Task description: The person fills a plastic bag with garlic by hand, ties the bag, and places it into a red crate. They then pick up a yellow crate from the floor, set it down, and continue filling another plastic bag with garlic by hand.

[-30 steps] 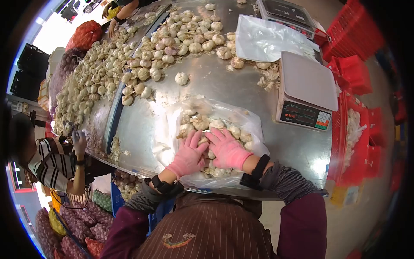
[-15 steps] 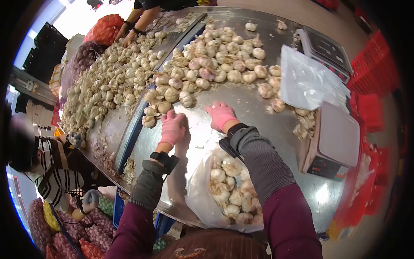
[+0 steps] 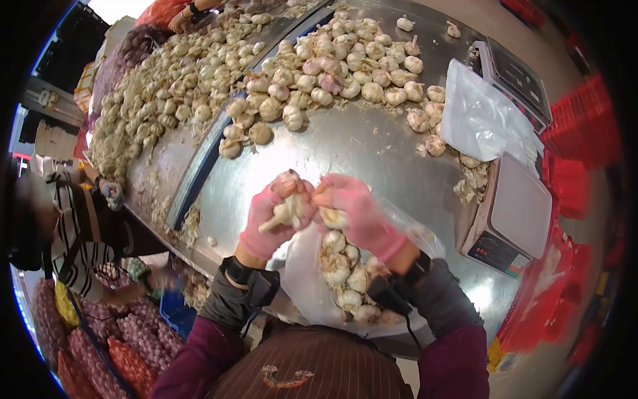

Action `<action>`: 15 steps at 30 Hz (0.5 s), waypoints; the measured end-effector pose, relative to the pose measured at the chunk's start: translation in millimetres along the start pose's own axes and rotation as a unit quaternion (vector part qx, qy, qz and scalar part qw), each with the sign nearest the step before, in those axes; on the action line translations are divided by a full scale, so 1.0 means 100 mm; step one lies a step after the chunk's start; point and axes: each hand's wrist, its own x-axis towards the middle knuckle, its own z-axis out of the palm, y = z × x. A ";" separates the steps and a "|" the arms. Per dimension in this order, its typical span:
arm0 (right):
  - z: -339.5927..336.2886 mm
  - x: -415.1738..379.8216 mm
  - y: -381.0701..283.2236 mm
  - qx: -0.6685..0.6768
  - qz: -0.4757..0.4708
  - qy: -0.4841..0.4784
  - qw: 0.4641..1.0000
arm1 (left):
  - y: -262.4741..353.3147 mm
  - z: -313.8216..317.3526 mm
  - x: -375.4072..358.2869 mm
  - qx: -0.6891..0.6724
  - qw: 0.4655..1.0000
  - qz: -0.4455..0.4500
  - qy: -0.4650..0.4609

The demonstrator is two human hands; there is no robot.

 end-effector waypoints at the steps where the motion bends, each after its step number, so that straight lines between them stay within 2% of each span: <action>1: -0.01 -0.14 -0.26 0.064 0.138 0.038 0.988 | -0.13 0.14 -0.09 -0.051 0.999 -0.014 -0.008; 2: -0.02 -0.27 -0.42 0.122 0.272 0.079 0.951 | -0.25 0.25 -0.17 -0.100 0.994 -0.030 -0.020; 3: -0.03 -0.41 -0.46 0.118 0.275 0.081 0.951 | -0.37 0.26 -0.24 -0.070 0.996 -0.046 -0.013; 5: -0.04 -0.78 -0.49 0.339 0.352 0.143 0.861 | -0.60 0.35 -0.32 -0.080 0.994 -0.074 -0.027; 6: -0.02 -0.97 -0.45 0.336 0.357 0.153 0.858 | -0.70 0.41 -0.36 -0.081 0.992 -0.093 -0.040; 7: 0.00 -1.14 -0.35 0.160 0.294 0.153 0.930 | -0.79 0.57 -0.38 -0.072 0.995 -0.070 -0.014; 8: 0.02 -1.29 -0.22 -0.024 0.218 0.143 0.965 | -0.96 0.58 -0.37 -0.071 0.995 -0.074 -0.020; 9: -0.05 -1.51 -0.04 -0.035 0.263 0.131 0.955 | -1.20 0.49 -0.37 0.162 0.987 0.006 0.015; 10: -0.01 -1.63 0.05 -0.036 0.261 0.137 0.955 | -1.41 0.39 -0.37 0.385 0.917 0.089 0.048; 11: 0.05 -1.73 0.10 -0.262 0.220 0.108 0.934 | -1.52 0.35 -0.37 0.564 0.807 0.175 0.005; 12: 0.11 -1.85 0.14 -0.473 0.169 0.075 0.861 | -1.63 0.30 -0.42 0.566 0.806 0.176 0.000; 13: 0.11 -2.03 0.17 -0.492 0.155 0.005 0.857 | -1.68 0.28 -0.49 0.703 0.677 0.212 -0.046; 14: 0.17 -2.13 0.13 -0.493 0.153 0.005 0.857 | -1.72 0.26 -0.56 0.812 0.524 0.242 -0.085; 15: 0.21 -2.20 0.10 -0.550 0.148 -0.057 0.820 | -1.74 0.24 -0.65 0.828 0.516 0.195 -0.100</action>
